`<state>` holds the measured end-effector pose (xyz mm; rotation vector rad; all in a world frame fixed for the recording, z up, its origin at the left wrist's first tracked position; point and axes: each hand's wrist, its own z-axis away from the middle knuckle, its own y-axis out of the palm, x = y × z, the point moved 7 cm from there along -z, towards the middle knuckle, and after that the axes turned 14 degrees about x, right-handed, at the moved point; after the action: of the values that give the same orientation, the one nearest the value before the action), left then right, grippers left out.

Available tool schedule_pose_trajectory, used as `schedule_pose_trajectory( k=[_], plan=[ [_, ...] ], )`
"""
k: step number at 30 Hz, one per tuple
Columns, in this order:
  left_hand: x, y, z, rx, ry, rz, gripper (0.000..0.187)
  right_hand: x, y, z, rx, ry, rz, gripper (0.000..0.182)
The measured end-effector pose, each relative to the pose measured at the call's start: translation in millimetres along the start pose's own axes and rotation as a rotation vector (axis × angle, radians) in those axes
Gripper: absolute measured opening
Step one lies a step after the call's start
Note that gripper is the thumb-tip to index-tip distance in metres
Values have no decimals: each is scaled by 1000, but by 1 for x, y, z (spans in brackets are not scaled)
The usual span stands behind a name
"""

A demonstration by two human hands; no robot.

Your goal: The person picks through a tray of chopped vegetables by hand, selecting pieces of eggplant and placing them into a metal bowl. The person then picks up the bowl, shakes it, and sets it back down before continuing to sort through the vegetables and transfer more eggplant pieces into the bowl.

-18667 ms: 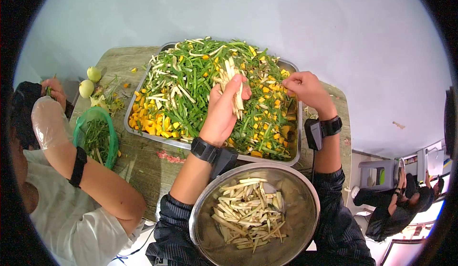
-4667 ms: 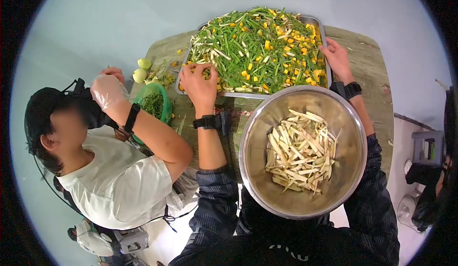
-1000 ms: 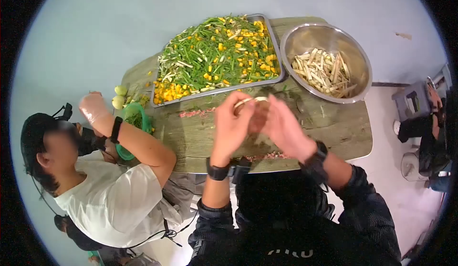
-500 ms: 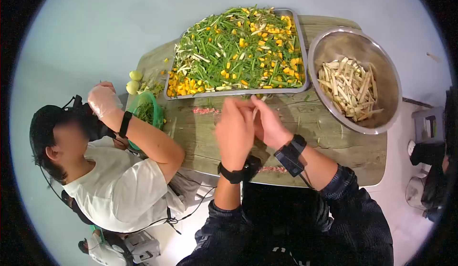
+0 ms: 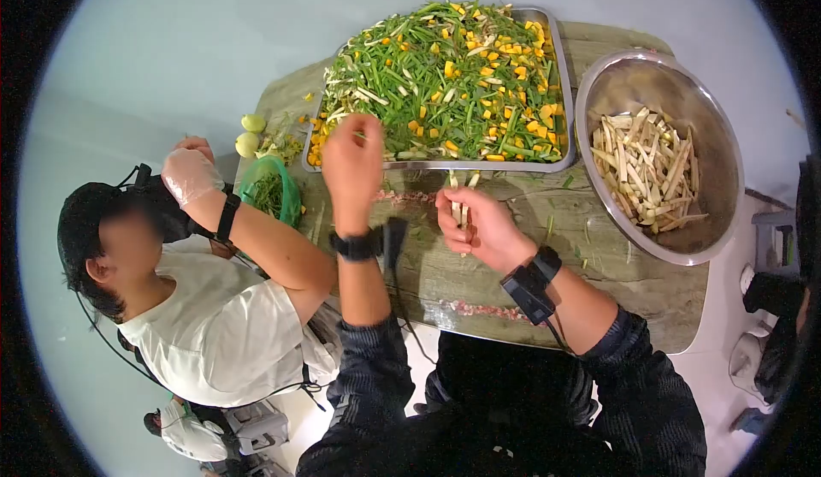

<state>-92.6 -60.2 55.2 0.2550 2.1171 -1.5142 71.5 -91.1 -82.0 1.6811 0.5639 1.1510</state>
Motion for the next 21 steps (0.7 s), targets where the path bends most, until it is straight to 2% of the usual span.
schedule_pose_trajectory(
  k=[2,3,5,7,9,10,12,19,21],
  plan=[
    [33,-18,-28,-228,44,-176,17,-1,5,0,25,56,-11,23],
    [49,-21,-39,-233,47,-173,17,-1,6,0,27,55,-5,23],
    [79,-26,-57,-253,-75,-406,16,0,7,0,19,78,29,25],
    [102,-22,-72,-180,-113,-439,17,2,8,-1,27,79,57,26],
    [109,-9,-83,85,69,-336,20,2,9,-2,29,84,75,27],
    [113,-14,-87,88,68,-334,20,3,10,-2,19,93,86,28],
    [121,-14,-93,269,22,-326,23,3,10,-3,3,109,98,29],
    [109,-27,-93,294,-105,-334,20,4,12,-3,45,120,50,30],
    [102,-42,-91,146,-47,-339,19,2,12,-2,44,114,33,30]
  ],
)
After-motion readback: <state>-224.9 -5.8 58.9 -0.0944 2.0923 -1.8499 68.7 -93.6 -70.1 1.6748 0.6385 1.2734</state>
